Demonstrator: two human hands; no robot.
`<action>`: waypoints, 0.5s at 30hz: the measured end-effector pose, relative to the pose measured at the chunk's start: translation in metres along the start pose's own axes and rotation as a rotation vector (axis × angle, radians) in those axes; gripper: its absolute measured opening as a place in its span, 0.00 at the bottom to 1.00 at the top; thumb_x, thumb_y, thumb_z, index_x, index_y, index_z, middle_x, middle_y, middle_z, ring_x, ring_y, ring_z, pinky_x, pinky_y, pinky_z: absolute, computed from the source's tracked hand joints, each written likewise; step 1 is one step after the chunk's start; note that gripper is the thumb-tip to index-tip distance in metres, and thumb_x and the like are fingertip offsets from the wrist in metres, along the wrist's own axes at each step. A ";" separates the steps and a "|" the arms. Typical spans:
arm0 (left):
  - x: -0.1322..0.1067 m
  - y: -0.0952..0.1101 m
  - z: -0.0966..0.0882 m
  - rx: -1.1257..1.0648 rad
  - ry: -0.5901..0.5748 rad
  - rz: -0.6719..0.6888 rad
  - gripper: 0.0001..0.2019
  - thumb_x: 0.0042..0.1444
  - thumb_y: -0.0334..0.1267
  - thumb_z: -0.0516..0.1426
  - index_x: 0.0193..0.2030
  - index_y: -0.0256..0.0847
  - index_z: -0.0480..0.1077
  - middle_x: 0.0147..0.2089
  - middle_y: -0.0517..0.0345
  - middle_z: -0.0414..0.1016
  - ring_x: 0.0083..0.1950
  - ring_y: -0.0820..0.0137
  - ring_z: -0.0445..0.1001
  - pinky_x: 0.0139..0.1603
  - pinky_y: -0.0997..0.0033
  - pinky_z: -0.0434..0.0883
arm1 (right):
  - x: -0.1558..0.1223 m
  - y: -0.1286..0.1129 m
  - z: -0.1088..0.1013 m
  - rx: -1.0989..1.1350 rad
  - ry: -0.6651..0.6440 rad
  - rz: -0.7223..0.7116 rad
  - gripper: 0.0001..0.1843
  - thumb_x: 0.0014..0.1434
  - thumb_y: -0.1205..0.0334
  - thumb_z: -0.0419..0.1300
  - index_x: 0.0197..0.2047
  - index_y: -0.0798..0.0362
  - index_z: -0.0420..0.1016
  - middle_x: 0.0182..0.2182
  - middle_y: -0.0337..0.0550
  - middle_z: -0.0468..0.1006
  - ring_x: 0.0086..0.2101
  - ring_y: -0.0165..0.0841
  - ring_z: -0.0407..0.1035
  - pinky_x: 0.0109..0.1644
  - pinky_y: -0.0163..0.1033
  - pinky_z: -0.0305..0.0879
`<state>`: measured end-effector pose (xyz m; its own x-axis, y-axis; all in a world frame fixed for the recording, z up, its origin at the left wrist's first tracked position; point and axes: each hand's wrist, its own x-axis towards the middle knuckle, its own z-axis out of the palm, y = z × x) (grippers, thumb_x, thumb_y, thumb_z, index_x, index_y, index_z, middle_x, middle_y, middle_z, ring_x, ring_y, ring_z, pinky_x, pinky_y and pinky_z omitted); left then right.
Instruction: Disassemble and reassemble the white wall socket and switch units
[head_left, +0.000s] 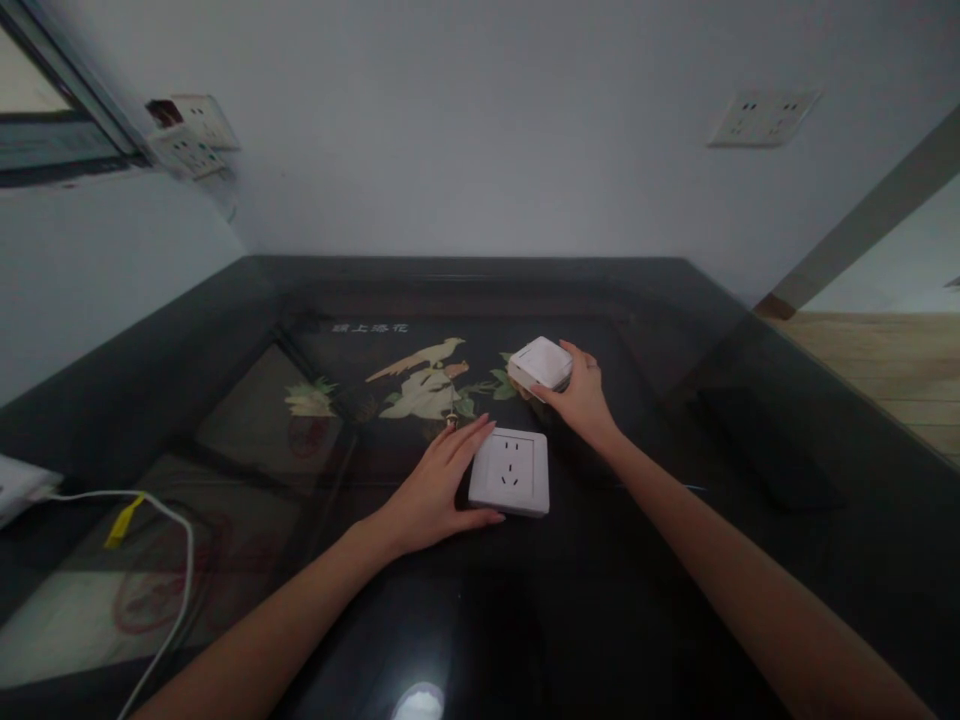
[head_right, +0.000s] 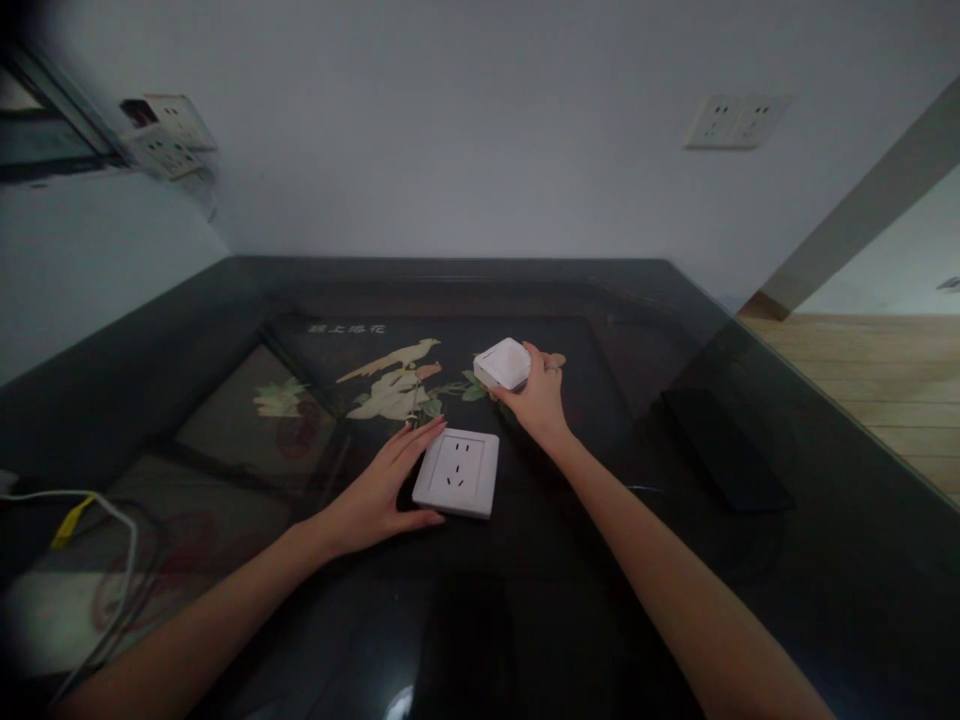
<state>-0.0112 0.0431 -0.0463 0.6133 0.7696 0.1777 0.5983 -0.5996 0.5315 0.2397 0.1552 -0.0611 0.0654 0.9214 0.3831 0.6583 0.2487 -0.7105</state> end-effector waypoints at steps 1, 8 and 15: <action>0.000 0.000 0.001 0.007 0.002 0.001 0.48 0.53 0.48 0.65 0.72 0.45 0.39 0.73 0.40 0.50 0.73 0.51 0.50 0.72 0.39 0.47 | 0.001 0.001 0.001 -0.017 -0.009 -0.006 0.42 0.43 0.60 0.67 0.61 0.56 0.61 0.57 0.62 0.64 0.59 0.58 0.54 0.60 0.63 0.54; -0.002 0.009 -0.002 -0.038 0.025 -0.039 0.48 0.47 0.45 0.68 0.70 0.46 0.47 0.67 0.42 0.56 0.68 0.50 0.59 0.67 0.43 0.61 | -0.007 -0.004 -0.003 -0.023 -0.158 -0.099 0.39 0.43 0.59 0.69 0.58 0.54 0.64 0.55 0.58 0.67 0.56 0.53 0.61 0.61 0.59 0.57; -0.008 0.027 0.004 -0.016 -0.039 -0.035 0.53 0.41 0.47 0.71 0.70 0.45 0.47 0.65 0.40 0.56 0.66 0.46 0.60 0.63 0.41 0.65 | -0.030 -0.021 -0.012 0.092 -0.315 -0.197 0.40 0.46 0.54 0.70 0.61 0.48 0.61 0.62 0.54 0.62 0.64 0.49 0.54 0.66 0.59 0.52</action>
<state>0.0014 0.0201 -0.0366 0.6122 0.7805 0.1264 0.6118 -0.5688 0.5497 0.2331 0.1182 -0.0505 -0.2988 0.8964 0.3274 0.5646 0.4426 -0.6966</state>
